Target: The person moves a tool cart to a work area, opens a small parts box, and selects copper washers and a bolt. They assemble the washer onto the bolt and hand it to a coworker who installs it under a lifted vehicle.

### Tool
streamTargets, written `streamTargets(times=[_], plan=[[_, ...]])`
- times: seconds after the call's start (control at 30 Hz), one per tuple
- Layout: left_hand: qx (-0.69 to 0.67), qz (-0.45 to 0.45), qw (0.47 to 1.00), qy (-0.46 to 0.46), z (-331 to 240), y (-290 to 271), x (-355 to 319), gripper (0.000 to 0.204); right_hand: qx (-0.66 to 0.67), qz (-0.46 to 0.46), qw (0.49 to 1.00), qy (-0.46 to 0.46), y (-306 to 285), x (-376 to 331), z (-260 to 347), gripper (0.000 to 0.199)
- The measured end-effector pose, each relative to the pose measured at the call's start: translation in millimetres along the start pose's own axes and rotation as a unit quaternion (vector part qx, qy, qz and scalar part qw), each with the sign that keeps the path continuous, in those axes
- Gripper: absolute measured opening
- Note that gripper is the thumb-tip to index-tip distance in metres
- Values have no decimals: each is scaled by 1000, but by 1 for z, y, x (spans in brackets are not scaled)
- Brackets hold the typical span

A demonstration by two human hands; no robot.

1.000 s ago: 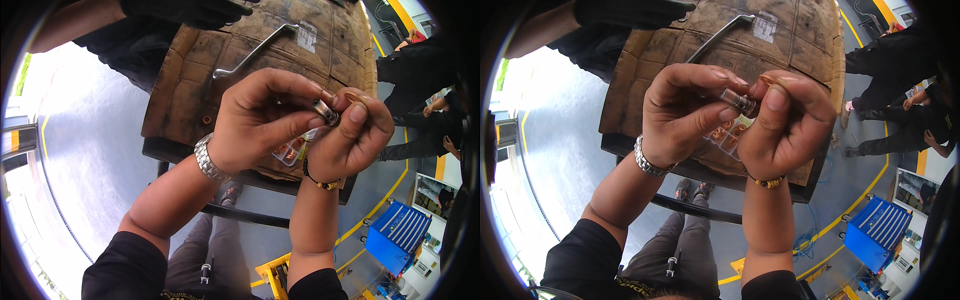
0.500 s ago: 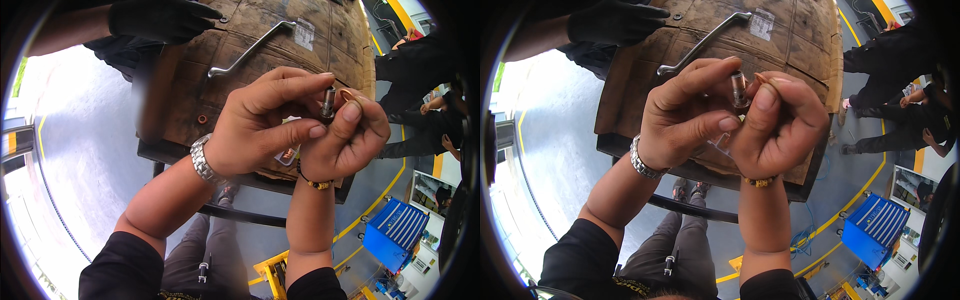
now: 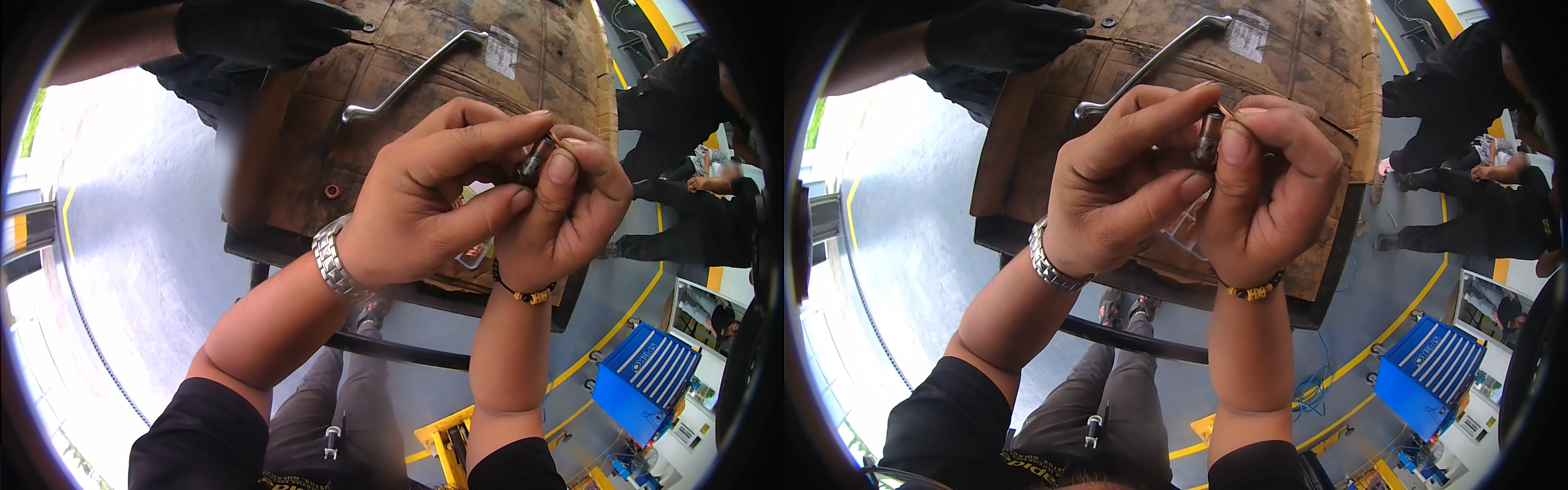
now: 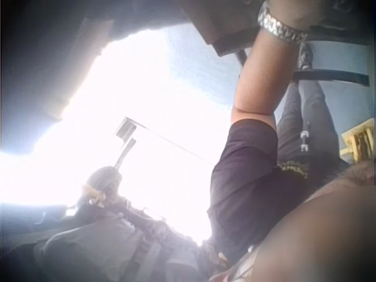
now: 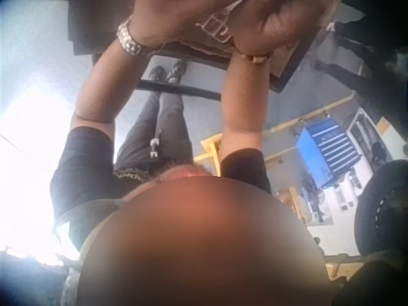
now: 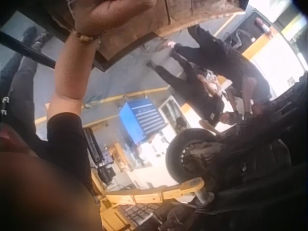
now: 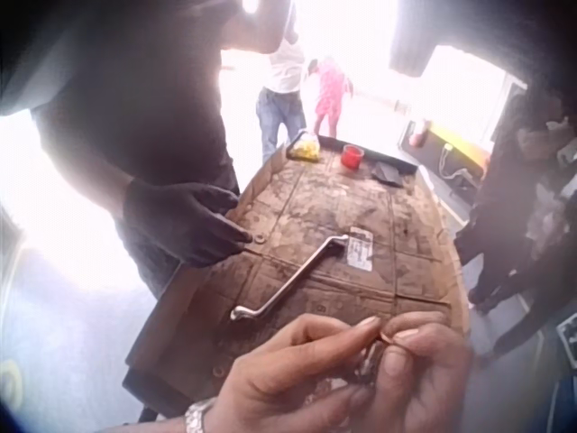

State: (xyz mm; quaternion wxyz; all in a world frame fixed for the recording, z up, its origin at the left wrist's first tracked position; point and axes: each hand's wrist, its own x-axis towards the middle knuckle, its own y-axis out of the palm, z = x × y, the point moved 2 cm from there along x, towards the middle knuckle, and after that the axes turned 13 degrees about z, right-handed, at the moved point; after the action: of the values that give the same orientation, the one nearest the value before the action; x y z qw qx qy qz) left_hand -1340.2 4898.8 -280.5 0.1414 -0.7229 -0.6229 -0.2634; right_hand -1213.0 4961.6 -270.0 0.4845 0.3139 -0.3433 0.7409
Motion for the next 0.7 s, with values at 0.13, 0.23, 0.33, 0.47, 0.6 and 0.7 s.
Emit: streamTargets(times=[0.13,0.23,0.33,0.47,0.6,0.7], plan=[[-19,-4,1000,-25,-4,0,0,61,25,-3,1000,7,0,-2,-2,22],[-29,-5,999,-27,-3,1,0,61,51,-15,998,15,3,-2,-1,21],[-36,-8,999,-26,-3,1,0,61,69,-22,997,19,4,-1,0,20],[-44,-10,999,-24,-1,0,0,61,81,-22,996,21,4,0,0,20],[-58,-12,998,-29,-1,2,0,60,69,-15,997,17,1,-1,0,19],[-83,-19,996,-21,2,3,0,59,38,-13,999,10,-1,-1,1,18]])
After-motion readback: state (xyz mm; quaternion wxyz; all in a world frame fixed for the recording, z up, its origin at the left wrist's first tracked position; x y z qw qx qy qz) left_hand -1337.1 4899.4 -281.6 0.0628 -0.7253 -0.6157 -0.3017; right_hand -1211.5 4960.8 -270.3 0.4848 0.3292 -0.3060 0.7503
